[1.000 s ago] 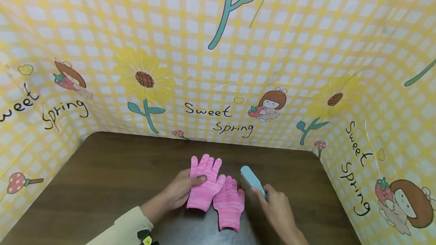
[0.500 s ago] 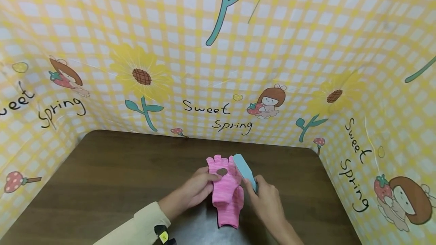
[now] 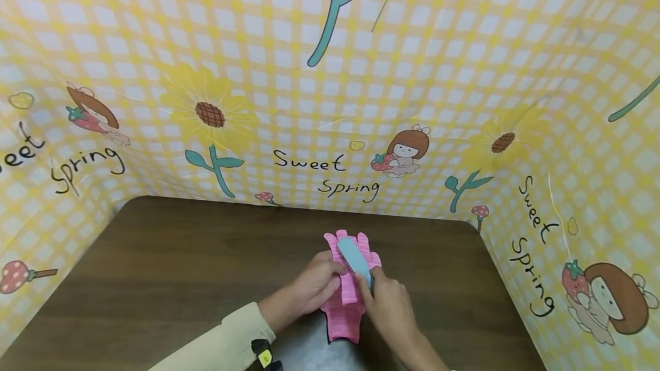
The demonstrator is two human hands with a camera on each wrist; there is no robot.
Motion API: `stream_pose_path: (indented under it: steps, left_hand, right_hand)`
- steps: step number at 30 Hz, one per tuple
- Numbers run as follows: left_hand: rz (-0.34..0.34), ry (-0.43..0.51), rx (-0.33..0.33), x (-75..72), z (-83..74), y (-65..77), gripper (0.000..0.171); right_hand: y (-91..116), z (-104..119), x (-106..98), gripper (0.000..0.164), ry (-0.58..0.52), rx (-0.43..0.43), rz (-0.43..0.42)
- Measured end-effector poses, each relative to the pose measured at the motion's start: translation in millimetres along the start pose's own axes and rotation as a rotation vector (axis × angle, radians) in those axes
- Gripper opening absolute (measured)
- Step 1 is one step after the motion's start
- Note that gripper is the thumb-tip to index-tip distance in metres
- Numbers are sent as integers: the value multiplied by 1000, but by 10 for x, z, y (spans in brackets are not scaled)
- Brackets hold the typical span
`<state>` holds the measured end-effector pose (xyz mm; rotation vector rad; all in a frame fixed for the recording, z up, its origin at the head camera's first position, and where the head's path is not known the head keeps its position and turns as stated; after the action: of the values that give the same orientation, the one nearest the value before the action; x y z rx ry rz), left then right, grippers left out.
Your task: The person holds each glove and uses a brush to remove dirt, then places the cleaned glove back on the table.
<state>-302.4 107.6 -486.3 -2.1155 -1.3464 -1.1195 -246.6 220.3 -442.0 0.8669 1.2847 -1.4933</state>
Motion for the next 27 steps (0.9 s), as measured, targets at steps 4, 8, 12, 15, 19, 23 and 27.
stream_pose_path:
  steps: [4,8,12,15,19,23,27]
  left_hand:
    - [-20,-10,-4,-25,30,9,65]
    - [-29,-17,-21,-81,57,21,62]
    - [-22,-14,-25,-116,81,35,61]
    - [-15,-13,-13,-121,80,36,60]
    - [-21,-3,4,-152,78,18,60]
    - [-23,14,14,-179,72,4,60]
    - [-25,12,14,-174,69,-4,57]
  right_hand:
    - [6,-70,16,25,23,-6,-26]
    - [4,-173,48,26,37,14,-22]
    - [16,-268,81,27,34,37,-14]
    - [20,-340,84,28,34,53,-14]
    - [7,-478,95,32,44,94,7]
    - [-7,-571,101,34,45,148,24]
    - [8,-445,76,29,-5,130,19]
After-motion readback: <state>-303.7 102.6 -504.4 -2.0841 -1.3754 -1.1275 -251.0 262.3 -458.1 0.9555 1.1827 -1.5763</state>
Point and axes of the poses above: each hand's wrist, its own y-axis away from the middle knuckle, its own x-axis out of the palm, z = x × y, the point moved 8 cm from there along -y, towards the middle knuckle, and after that the axes turned 14 degrees about y, right-handed, at the moved point
